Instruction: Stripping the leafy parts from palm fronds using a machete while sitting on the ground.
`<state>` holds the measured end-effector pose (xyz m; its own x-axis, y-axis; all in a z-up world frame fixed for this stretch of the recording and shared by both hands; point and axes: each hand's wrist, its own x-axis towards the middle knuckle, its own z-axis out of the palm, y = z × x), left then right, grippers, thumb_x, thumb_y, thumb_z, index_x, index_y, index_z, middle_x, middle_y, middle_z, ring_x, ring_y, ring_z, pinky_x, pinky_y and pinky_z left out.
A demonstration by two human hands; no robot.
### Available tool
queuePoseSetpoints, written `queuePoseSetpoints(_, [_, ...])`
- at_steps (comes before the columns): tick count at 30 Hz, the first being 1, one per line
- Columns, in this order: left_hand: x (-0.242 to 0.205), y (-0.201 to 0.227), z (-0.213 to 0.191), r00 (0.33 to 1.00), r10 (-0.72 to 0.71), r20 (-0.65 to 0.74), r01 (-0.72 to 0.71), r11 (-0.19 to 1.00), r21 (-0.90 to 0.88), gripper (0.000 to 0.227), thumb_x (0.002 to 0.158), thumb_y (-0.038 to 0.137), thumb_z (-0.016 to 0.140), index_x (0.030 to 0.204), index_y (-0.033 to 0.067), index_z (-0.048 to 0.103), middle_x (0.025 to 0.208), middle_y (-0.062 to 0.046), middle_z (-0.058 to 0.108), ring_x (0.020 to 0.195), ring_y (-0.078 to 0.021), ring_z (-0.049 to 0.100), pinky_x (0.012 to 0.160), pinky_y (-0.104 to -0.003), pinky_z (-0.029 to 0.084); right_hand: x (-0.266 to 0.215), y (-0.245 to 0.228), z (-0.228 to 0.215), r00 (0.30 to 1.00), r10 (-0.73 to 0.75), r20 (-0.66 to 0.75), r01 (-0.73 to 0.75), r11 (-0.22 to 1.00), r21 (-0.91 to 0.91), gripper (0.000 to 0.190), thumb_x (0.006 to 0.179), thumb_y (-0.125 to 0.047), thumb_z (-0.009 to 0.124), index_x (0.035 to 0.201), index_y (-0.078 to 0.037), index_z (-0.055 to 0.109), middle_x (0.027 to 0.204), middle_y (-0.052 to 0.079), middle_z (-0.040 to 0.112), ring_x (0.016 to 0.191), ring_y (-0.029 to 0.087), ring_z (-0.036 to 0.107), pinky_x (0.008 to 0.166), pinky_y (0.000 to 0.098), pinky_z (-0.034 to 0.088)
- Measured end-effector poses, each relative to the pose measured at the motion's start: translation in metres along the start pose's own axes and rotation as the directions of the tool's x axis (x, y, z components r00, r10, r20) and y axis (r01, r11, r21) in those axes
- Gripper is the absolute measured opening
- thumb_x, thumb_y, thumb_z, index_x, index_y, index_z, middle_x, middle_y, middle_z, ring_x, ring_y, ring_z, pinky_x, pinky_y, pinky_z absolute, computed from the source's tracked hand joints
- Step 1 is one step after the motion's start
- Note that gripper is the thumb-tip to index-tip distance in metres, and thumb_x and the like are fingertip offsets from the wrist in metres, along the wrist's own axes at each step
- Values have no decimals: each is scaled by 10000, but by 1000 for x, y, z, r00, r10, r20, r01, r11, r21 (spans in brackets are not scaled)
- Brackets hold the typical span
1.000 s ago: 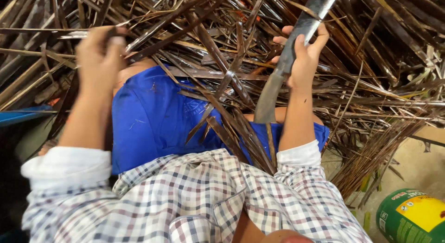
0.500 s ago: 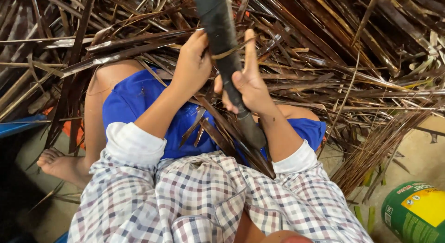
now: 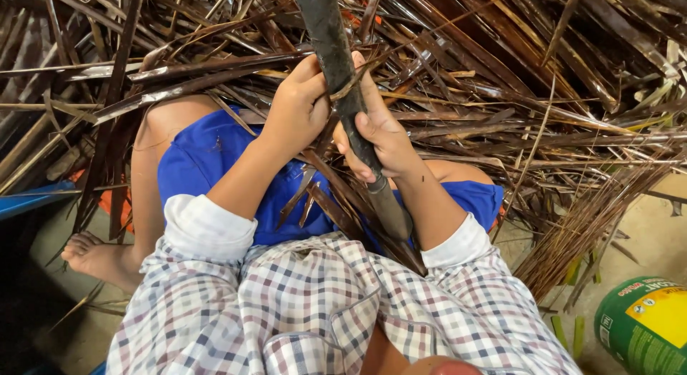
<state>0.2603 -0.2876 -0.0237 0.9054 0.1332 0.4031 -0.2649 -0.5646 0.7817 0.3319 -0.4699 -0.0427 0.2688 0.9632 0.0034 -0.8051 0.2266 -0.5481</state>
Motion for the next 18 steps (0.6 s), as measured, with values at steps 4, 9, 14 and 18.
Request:
queuePoseSetpoints(4, [4,11,-7,998,68,3,-68,997,38,305,999,-174,441,1194,-82,657,1313,-278,554,1211,-451,592,987,-512,555,2,2,-4,998,3,60,-7,997,74,819,1102,-264,524,1633,-475,-64,897,253,610,383,216,538,311,295,458])
queuePoseSetpoints(9, [3,10,-5,987,159,10,-158,977,144,234,1034,-136,487,1194,-70,644,1268,-277,555,1097,-465,594,898,-516,530,0,-3,0,998,16,62,-23,993,115,891,1076,-250,579,1633,-473,-80,845,210,618,378,210,524,321,300,471])
queuePoseSetpoints(14, [2,14,-8,992,112,60,-122,973,194,281,1060,-115,518,1327,-72,593,1393,-282,501,1236,-491,584,959,-542,577,-3,-21,12,999,-27,-44,10,941,-338,838,1091,-383,570,1650,-429,-52,847,205,583,445,211,556,410,303,514])
queuePoseSetpoints(18, [1,16,-11,993,109,47,-118,958,261,90,1040,-139,508,1060,-124,594,1034,-206,468,777,-336,474,635,-400,391,-3,-24,5,995,-85,-57,57,924,-379,775,1119,-345,558,1663,-423,12,903,220,578,448,214,537,410,313,521])
